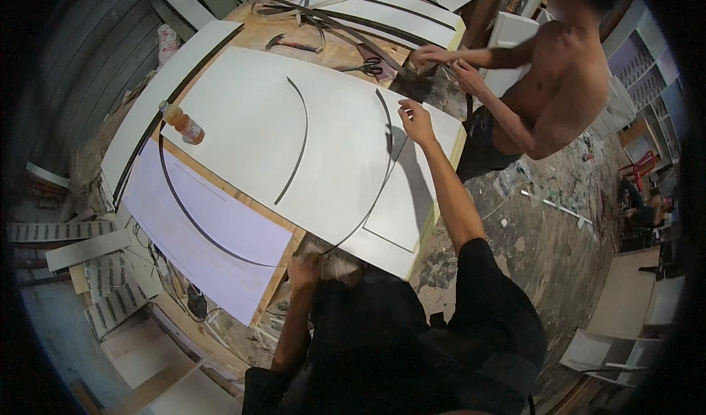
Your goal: The person applies a brown edging strip to the side of a white furniture panel, using scissors to trim the strip and a cloth to press it firmly into place.
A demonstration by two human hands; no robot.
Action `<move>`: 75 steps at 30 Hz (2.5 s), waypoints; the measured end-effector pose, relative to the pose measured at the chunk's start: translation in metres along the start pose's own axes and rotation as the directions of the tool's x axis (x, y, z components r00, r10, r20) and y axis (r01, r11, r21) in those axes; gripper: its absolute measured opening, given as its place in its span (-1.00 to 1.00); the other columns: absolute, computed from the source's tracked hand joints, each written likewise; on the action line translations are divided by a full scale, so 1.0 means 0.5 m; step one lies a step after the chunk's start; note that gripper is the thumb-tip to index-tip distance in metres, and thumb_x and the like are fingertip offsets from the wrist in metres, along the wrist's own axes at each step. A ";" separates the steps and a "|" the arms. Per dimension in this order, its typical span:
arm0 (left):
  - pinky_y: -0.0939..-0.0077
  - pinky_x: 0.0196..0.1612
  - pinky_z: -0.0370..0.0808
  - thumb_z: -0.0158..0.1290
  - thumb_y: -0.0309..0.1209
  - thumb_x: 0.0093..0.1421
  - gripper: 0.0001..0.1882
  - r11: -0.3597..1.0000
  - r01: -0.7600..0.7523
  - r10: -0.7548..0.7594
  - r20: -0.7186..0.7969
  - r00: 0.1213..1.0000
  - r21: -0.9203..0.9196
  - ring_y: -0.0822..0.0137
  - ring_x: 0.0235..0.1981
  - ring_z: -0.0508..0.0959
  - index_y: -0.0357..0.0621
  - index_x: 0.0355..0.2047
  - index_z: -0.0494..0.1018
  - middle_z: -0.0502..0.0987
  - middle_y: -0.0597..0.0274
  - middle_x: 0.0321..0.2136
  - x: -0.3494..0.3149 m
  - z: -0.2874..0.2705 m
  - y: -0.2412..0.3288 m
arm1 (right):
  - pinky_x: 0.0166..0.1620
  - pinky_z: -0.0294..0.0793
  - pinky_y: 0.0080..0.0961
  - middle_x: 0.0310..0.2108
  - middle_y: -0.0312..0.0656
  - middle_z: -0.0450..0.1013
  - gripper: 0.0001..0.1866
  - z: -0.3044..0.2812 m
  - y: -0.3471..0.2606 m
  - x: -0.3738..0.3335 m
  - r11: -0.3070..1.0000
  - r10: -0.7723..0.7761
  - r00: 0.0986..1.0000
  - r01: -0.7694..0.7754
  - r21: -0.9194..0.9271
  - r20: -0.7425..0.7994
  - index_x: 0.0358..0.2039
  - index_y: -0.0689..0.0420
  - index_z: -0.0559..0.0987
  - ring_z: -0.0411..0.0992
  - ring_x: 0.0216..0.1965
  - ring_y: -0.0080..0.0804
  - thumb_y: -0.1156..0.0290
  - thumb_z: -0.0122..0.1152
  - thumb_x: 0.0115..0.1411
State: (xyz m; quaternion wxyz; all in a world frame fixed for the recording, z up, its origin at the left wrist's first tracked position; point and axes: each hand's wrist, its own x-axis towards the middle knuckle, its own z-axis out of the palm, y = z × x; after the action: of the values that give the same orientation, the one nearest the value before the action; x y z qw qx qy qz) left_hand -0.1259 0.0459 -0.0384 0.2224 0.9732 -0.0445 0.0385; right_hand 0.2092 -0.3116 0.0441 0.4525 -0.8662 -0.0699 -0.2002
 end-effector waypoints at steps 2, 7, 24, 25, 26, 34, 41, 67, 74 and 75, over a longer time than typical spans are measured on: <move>0.07 -0.24 0.30 0.08 -0.40 0.08 -0.93 0.996 0.076 -0.082 0.119 0.989 0.056 0.06 -0.37 0.53 -0.08 -0.42 0.51 0.56 0.09 -0.46 -0.006 0.020 -0.029 | -0.26 0.51 -0.46 -0.30 -0.10 0.56 -0.71 0.049 0.038 0.055 0.999 0.040 0.998 -0.041 0.009 0.057 -0.12 0.21 0.56 0.54 -0.33 -0.35 0.38 0.20 0.16; 0.05 -0.12 0.31 0.04 -0.39 0.10 -0.89 0.997 -0.059 0.058 0.010 0.998 0.057 0.12 -0.25 0.54 -0.03 -0.38 0.54 0.59 0.12 -0.37 -0.010 0.024 -0.021 | -0.24 0.52 -0.35 -0.35 -0.04 0.58 -0.75 0.142 0.181 0.188 0.987 0.157 0.987 -0.156 0.027 -0.028 -0.21 0.22 0.60 0.57 -0.33 -0.25 0.40 0.19 0.11; 0.16 0.01 0.26 0.08 -0.40 0.09 -0.79 0.987 -0.096 0.122 0.218 0.968 -0.127 0.38 -0.19 0.54 0.11 -0.23 0.53 0.59 0.40 -0.22 0.029 -0.017 -0.043 | -0.05 0.48 -0.12 -0.09 0.01 0.49 -0.46 0.330 0.266 0.508 0.716 0.111 0.946 0.137 -0.684 0.306 0.03 0.04 0.46 0.45 -0.05 0.01 0.58 0.17 -0.04; 0.16 -0.01 0.27 0.08 -0.41 0.08 -0.78 0.988 -0.073 0.106 0.250 0.963 -0.138 0.37 -0.19 0.54 0.10 -0.22 0.52 0.59 0.39 -0.22 0.035 -0.033 -0.036 | -0.05 0.48 -0.11 -0.08 0.00 0.49 -0.45 0.341 0.270 0.516 0.691 0.153 0.930 0.142 -0.709 0.336 0.05 0.04 0.44 0.45 -0.05 0.02 0.58 0.17 -0.04; 0.16 -0.03 0.27 0.08 -0.42 0.07 -0.76 0.988 -0.050 0.090 0.281 0.956 -0.148 0.36 -0.19 0.54 0.10 -0.20 0.52 0.59 0.38 -0.21 0.039 -0.040 -0.035 | -0.04 0.48 -0.11 -0.08 -0.01 0.50 -0.43 0.353 0.273 0.521 0.665 0.194 0.911 0.150 -0.732 0.363 0.06 0.03 0.42 0.45 -0.04 0.03 0.58 0.17 -0.04; 0.26 -0.03 0.29 0.09 -0.41 0.02 -0.69 0.951 0.055 0.039 0.295 0.955 -0.303 0.33 -0.19 0.55 0.03 -0.17 0.52 0.59 0.34 -0.23 0.075 -0.080 -0.032 | 0.02 0.41 -0.13 -0.09 0.09 0.45 -0.39 0.349 0.332 0.550 0.747 -0.041 0.861 0.363 -0.557 0.507 0.03 0.03 0.40 0.39 -0.03 0.14 0.55 0.19 -0.14; 0.23 -0.01 0.27 0.09 -0.37 0.10 -0.77 0.994 0.033 0.023 0.497 0.868 -0.103 0.34 -0.19 0.54 0.03 -0.20 0.54 0.60 0.36 -0.25 0.055 -0.064 -0.038 | 0.01 0.44 -0.24 -0.10 0.10 0.45 -0.35 0.270 0.296 0.522 0.772 0.110 0.876 0.222 -0.596 0.469 0.08 0.11 0.37 0.45 -0.10 0.05 0.53 0.27 -0.11; 0.17 -0.35 0.51 0.17 -0.36 0.06 -0.89 0.958 0.116 -0.056 0.226 0.973 -0.264 0.01 -0.39 0.57 -0.04 -0.39 0.54 0.57 0.09 -0.43 0.043 -0.046 0.019 | -0.19 0.47 -0.15 -0.32 -0.08 0.57 -0.59 0.080 0.155 0.183 0.749 0.402 0.892 -0.451 -0.486 -0.207 -0.13 -0.09 0.48 0.52 -0.21 0.01 0.36 0.29 -0.07; 0.13 -0.35 0.52 0.15 -0.36 0.09 -0.90 0.970 0.119 -0.065 0.244 0.968 -0.213 -0.01 -0.40 0.57 -0.01 -0.37 0.53 0.57 0.12 -0.40 0.042 -0.038 0.015 | -0.19 0.48 -0.16 -0.31 -0.10 0.57 -0.59 0.098 0.171 0.185 0.743 0.389 0.885 -0.465 -0.482 -0.254 -0.14 -0.09 0.49 0.52 -0.20 0.01 0.36 0.29 -0.08; 0.13 -0.35 0.52 0.15 -0.35 0.10 -0.90 0.963 0.155 -0.092 0.273 0.958 -0.219 -0.01 -0.40 0.57 -0.02 -0.37 0.53 0.57 0.13 -0.40 0.038 -0.041 0.015 | -0.17 0.48 -0.16 -0.30 -0.09 0.57 -0.59 0.100 0.169 0.186 0.731 0.407 0.873 -0.487 -0.478 -0.267 -0.13 -0.10 0.51 0.52 -0.20 0.01 0.35 0.28 -0.07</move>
State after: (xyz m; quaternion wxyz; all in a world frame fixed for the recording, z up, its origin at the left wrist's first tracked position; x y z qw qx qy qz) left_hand -0.1092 0.0471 -0.0149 0.3315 0.9370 -0.0163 -0.1091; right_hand 0.3337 -0.3256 -0.0072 0.2335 -0.9309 0.2320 -0.1584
